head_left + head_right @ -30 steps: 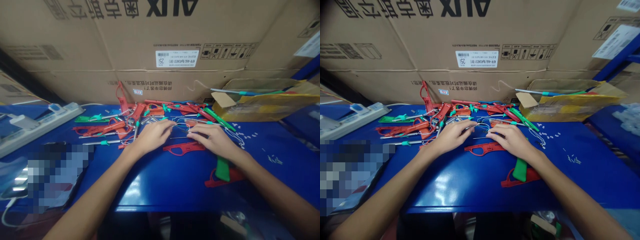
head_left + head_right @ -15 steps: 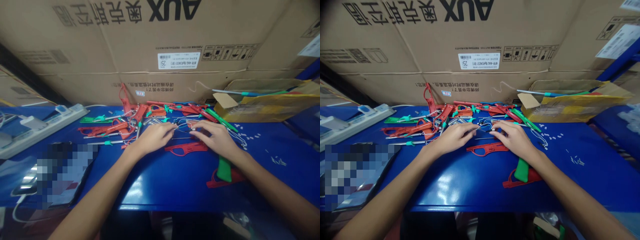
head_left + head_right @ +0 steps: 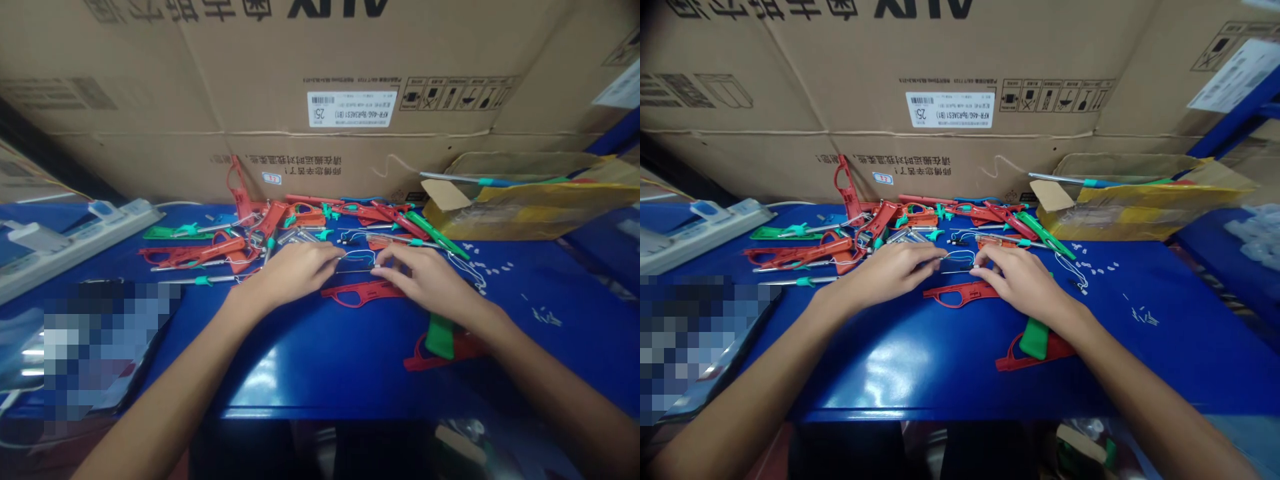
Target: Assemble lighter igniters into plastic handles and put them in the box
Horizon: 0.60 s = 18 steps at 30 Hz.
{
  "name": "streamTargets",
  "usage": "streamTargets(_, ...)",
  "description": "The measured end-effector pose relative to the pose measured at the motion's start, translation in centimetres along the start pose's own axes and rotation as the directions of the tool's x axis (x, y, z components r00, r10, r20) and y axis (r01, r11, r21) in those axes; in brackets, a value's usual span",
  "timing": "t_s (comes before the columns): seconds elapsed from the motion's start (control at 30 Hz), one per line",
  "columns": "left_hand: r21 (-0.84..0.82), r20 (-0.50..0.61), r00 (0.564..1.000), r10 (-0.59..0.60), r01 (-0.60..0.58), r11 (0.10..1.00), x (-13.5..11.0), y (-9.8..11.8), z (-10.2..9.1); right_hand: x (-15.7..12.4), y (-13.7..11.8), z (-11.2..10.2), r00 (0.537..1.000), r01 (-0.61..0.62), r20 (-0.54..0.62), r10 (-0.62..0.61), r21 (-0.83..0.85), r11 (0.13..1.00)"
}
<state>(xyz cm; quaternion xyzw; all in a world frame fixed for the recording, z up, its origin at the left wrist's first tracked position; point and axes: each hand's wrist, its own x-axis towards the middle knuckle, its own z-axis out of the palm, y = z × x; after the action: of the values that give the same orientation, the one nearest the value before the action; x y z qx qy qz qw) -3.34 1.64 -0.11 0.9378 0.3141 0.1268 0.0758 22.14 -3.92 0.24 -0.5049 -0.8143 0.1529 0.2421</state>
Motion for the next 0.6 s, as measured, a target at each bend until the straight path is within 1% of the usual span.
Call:
streamTargets(0.1,0.044,0.041,0.999,0.001,-0.003,0.999,-0.5,0.5,-0.4,-0.2,-0.4,-0.2,0.987,-0.095,0.136,0.086,0.06,0.994)
streamTargets(0.2,0.097,0.09,0.995,-0.031,0.022,0.995,-1.5,1.3,-0.7,-0.5,-0.6,-0.1,0.966,-0.111,0.247,0.076,0.132,0.985)
streamTargets(0.27,0.132,0.11,0.992,-0.054,0.039,0.991,-2.3,2.1,-0.7,-0.7,-0.7,0.0,0.966,-0.072,0.258,0.031,0.15,0.986)
streamTargets(0.33,0.172,0.105,0.991,-0.078,0.059,0.983,-3.1,2.8,-0.4,-0.7,-0.6,0.1,0.972,-0.022,0.237,-0.007,0.122,0.992)
streamTargets(0.4,0.211,0.067,0.992,-0.104,0.088,0.974,-3.8,3.6,0.2,-0.7,-0.5,0.3,0.973,0.016,0.229,-0.037,0.09,0.996)
streamTargets(0.47,0.233,0.022,0.993,-0.112,0.104,0.967,-4.3,4.2,0.9,-0.6,-0.4,0.5,0.968,0.033,0.246,-0.056,0.094,0.995)
streamTargets(0.6,0.202,-0.04,0.993,-0.111,0.117,0.972,-4.9,4.8,2.2,-0.6,-0.2,0.5,0.958,0.031,0.28,-0.065,0.122,0.992)
